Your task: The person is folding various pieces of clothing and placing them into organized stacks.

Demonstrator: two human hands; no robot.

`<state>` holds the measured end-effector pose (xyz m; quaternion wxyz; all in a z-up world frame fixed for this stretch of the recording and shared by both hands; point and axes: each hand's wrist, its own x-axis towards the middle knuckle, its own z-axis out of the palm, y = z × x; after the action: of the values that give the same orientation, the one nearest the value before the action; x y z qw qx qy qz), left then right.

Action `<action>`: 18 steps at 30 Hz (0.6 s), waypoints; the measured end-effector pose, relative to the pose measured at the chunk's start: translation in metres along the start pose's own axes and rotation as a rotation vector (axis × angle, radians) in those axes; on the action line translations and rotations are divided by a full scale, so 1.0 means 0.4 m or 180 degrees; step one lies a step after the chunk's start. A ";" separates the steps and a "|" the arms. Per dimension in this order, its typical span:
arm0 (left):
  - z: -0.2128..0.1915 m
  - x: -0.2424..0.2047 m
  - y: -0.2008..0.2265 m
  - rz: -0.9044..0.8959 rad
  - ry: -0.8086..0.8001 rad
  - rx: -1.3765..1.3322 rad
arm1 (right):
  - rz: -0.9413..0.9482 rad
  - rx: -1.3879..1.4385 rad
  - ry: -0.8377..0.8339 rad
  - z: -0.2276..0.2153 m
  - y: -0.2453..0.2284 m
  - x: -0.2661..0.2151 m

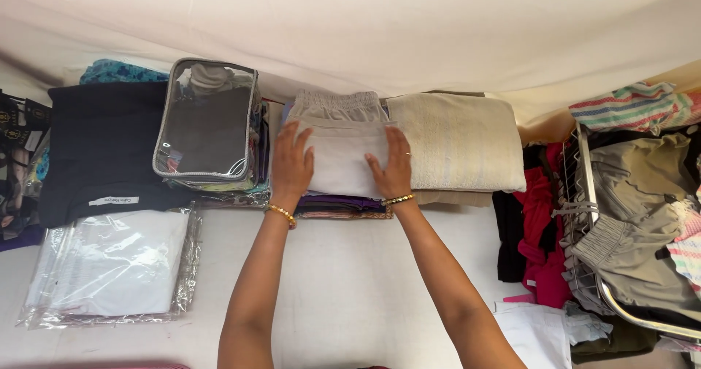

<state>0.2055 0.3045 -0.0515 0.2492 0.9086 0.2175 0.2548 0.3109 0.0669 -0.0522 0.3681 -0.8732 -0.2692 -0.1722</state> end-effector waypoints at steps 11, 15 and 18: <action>0.028 -0.045 0.017 0.0951 0.0036 0.0364 | -0.0856 -0.0797 -0.0728 -0.060 -0.025 -0.077; -0.116 -0.254 0.060 0.1174 0.0441 -0.0714 | -0.0681 -0.0332 -0.0883 -0.290 -0.003 -0.262; -0.111 -0.464 0.020 0.1186 0.0420 -0.0720 | -0.0384 -0.0154 -0.1229 -0.434 0.069 -0.379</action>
<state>0.0384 0.2165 -0.0795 0.2833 0.8807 0.0317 0.3782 0.1890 -0.1289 -0.0269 0.2775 -0.8809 -0.3824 -0.0297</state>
